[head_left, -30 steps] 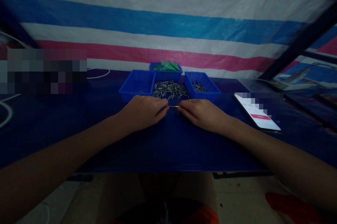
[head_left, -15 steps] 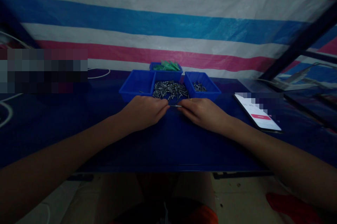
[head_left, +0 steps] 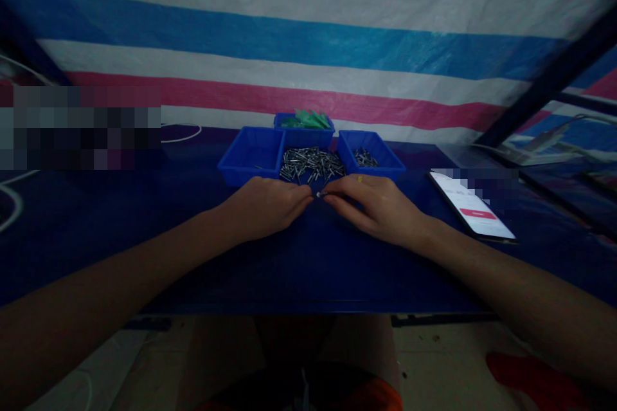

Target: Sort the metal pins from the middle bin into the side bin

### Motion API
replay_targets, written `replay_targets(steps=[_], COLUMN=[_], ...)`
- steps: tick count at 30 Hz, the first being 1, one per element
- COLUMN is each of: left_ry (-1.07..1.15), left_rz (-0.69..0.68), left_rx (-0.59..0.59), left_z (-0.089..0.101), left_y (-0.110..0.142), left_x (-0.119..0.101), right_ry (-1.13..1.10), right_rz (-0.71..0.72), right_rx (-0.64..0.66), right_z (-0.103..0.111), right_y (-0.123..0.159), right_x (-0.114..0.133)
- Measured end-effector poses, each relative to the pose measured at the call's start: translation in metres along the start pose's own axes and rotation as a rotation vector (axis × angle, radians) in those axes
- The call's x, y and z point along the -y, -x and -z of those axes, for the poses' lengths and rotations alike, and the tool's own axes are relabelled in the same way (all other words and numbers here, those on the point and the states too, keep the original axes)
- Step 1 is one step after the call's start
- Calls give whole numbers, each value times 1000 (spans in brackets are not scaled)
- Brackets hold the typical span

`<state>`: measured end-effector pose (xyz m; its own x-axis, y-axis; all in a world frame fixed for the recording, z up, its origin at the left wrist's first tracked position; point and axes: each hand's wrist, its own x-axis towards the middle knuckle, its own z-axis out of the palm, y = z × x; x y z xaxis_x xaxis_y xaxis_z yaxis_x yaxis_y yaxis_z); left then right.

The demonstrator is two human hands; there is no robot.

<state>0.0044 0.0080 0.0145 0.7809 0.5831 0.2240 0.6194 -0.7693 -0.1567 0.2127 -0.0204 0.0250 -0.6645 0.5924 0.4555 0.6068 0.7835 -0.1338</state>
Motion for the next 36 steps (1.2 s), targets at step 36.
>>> replay_targets(steps=[36], left_ry=[7], left_rz=[3], left_rx=[19], left_z=[0], left_y=[0], left_x=[2], right_ry=[61], right_rz=[-75], right_rx=[83], right_z=[-1], right_y=[1], right_x=[-1])
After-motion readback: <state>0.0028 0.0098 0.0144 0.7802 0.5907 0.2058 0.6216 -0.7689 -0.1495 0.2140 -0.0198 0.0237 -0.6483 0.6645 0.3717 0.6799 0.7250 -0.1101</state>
